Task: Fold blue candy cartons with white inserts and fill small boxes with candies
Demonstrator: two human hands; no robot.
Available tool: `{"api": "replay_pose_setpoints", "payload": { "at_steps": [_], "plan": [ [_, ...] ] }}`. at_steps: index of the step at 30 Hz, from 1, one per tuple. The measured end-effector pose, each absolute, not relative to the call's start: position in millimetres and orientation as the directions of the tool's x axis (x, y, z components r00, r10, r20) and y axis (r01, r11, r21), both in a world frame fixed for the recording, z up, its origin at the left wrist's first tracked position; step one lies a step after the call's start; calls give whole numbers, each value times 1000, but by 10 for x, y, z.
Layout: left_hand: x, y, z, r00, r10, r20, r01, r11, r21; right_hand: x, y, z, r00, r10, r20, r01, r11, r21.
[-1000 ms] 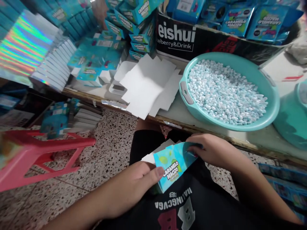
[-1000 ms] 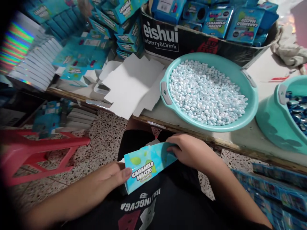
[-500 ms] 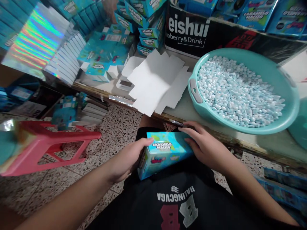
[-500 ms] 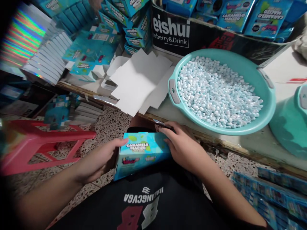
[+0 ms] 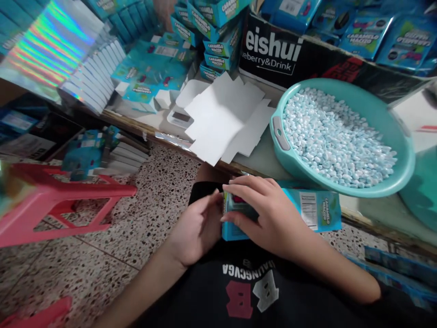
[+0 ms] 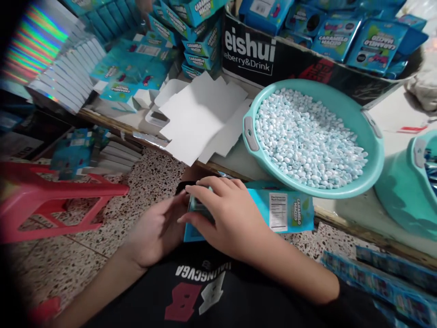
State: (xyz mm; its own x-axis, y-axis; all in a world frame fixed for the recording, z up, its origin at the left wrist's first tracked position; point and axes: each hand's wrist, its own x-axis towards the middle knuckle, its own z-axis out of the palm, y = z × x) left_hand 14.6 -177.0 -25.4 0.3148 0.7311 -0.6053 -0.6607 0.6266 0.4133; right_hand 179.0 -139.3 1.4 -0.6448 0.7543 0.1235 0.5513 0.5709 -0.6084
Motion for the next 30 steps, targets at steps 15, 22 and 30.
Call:
{"api": "replay_pose_setpoints", "payload": {
  "at_steps": [15, 22, 30],
  "plan": [
    [-68, -1860, -578, 541, 726, -424, -551, 687, 473, 1892, -1482, 6, -609, 747, 266, 364, 562, -743],
    [103, -1834, -543, 513, 734, -445, -586, 678, 443, 1948, -1471, 68, -585, 773, 247, 365, 522, -770],
    [68, -1760, -534, 543, 749, -379, -527, 656, 541, 2121, -1264, 126, -635, 769, 69, 539, 505, -674]
  ]
}}
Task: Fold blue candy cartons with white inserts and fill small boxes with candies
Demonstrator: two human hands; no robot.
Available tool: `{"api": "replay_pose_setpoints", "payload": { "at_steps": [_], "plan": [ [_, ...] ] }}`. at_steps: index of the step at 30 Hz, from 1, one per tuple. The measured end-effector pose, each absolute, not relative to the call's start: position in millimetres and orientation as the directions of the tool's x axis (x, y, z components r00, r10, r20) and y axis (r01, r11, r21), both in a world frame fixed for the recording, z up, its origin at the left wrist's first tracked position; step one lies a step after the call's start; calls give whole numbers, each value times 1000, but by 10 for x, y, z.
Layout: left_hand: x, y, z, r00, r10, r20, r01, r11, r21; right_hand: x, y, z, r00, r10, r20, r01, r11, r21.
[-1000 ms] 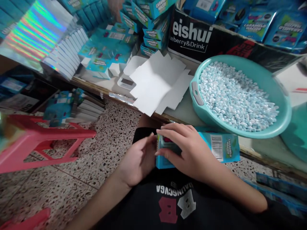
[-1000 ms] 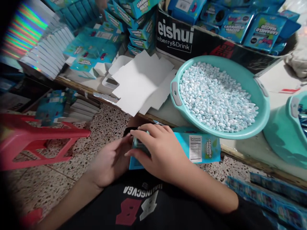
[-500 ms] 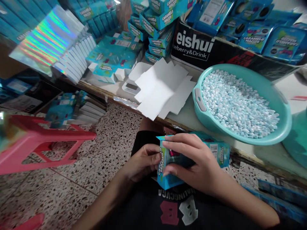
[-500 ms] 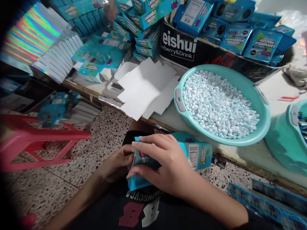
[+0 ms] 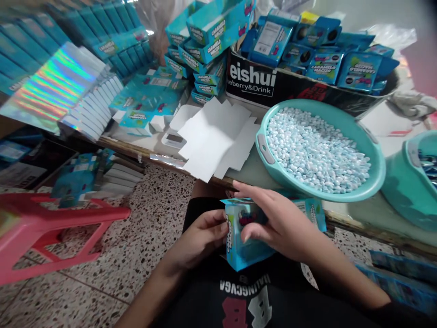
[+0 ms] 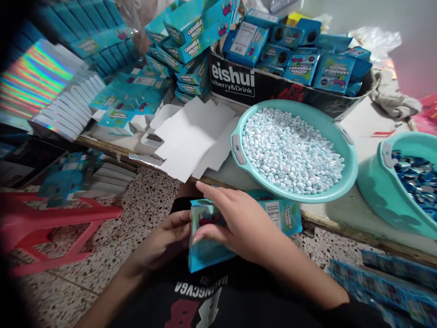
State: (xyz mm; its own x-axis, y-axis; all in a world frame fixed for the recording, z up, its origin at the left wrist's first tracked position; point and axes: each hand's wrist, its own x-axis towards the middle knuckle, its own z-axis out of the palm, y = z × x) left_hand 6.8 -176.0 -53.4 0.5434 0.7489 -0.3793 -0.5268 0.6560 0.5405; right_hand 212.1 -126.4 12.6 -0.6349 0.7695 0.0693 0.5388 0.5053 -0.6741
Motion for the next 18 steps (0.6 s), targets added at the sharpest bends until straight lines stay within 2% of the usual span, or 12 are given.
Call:
{"api": "replay_pose_setpoints", "payload": {
  "at_steps": [4, 6, 10, 13, 16, 18],
  "plan": [
    [-142, -1747, -517, 502, 757, -419, -426, 637, 642, 2400, -1204, 134, -633, 765, -119, 657, 451, -604],
    [-257, -1746, -520, 460, 776, -432, -390, 614, 687, 2505, -1201, 97, -668, 718, -194, 649, 435, -625],
    [-422, -1709, -469, 523, 774, -358, -132, 488, 863, 2551, -1220, -38, -688, 704, -177, 607, 424, -672],
    [-493, -1676, -391, 607, 750, -263, 124, 238, 963, 2492, -1242, -136, -699, 701, -141, 600, 468, -649],
    [-612, -1717, -303, 591, 780, -206, 373, -37, 927, 2419, -1285, -138, -718, 691, -89, 598, 545, -587],
    [-743, -1782, -207, 467, 860, -207, 536, -89, 840, 2370, -1330, -31, -710, 702, -56, 600, 562, -569]
  ]
}}
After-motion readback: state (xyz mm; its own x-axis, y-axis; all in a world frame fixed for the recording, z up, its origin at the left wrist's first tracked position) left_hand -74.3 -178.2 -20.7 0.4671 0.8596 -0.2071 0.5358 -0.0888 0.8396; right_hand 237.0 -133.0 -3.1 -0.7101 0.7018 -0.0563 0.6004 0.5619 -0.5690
